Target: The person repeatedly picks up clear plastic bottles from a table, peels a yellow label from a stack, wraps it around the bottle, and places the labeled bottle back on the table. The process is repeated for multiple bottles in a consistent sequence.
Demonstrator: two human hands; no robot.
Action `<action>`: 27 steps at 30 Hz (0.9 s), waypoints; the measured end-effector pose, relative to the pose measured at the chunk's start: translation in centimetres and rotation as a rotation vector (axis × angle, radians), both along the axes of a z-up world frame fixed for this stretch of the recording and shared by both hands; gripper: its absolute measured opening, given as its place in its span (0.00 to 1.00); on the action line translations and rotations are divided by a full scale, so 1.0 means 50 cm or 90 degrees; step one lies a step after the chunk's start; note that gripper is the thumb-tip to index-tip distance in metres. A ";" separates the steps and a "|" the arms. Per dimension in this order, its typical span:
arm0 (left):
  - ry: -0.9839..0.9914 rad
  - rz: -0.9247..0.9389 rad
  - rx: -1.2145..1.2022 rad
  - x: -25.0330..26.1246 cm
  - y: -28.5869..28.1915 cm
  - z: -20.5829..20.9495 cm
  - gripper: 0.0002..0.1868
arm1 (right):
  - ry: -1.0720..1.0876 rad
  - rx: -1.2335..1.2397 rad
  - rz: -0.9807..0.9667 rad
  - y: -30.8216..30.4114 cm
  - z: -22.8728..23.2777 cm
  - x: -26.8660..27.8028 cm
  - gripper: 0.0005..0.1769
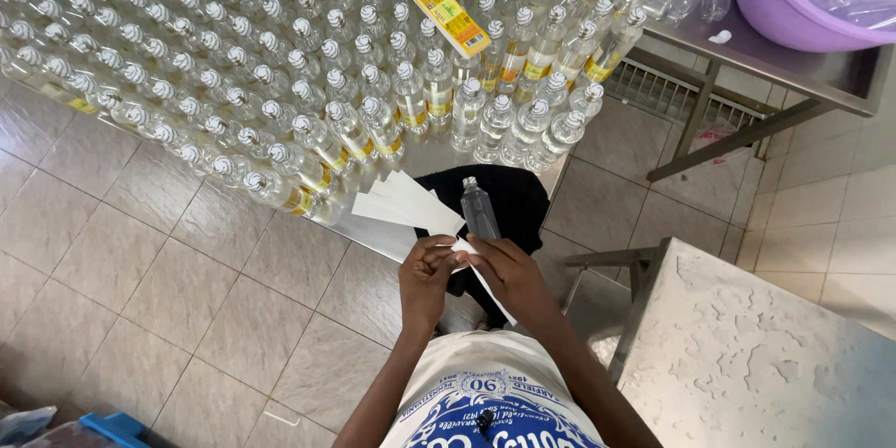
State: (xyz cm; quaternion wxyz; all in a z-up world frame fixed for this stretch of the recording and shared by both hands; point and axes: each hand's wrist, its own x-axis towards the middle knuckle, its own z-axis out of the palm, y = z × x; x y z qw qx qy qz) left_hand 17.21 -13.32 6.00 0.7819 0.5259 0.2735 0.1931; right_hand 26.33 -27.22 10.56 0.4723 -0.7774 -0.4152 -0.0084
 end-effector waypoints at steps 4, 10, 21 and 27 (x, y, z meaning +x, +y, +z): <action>0.005 0.009 -0.019 -0.004 -0.008 0.003 0.09 | 0.257 0.064 -0.017 -0.003 -0.025 -0.017 0.18; 0.048 -0.010 0.042 -0.010 -0.011 0.009 0.13 | 0.339 0.086 -0.046 0.005 -0.053 -0.022 0.18; 0.080 0.142 0.069 -0.015 0.005 0.007 0.15 | 0.533 0.083 -0.222 -0.015 -0.072 -0.005 0.08; 0.031 0.159 0.138 0.011 0.058 0.027 0.24 | 0.595 -0.085 -0.027 -0.086 -0.047 -0.003 0.15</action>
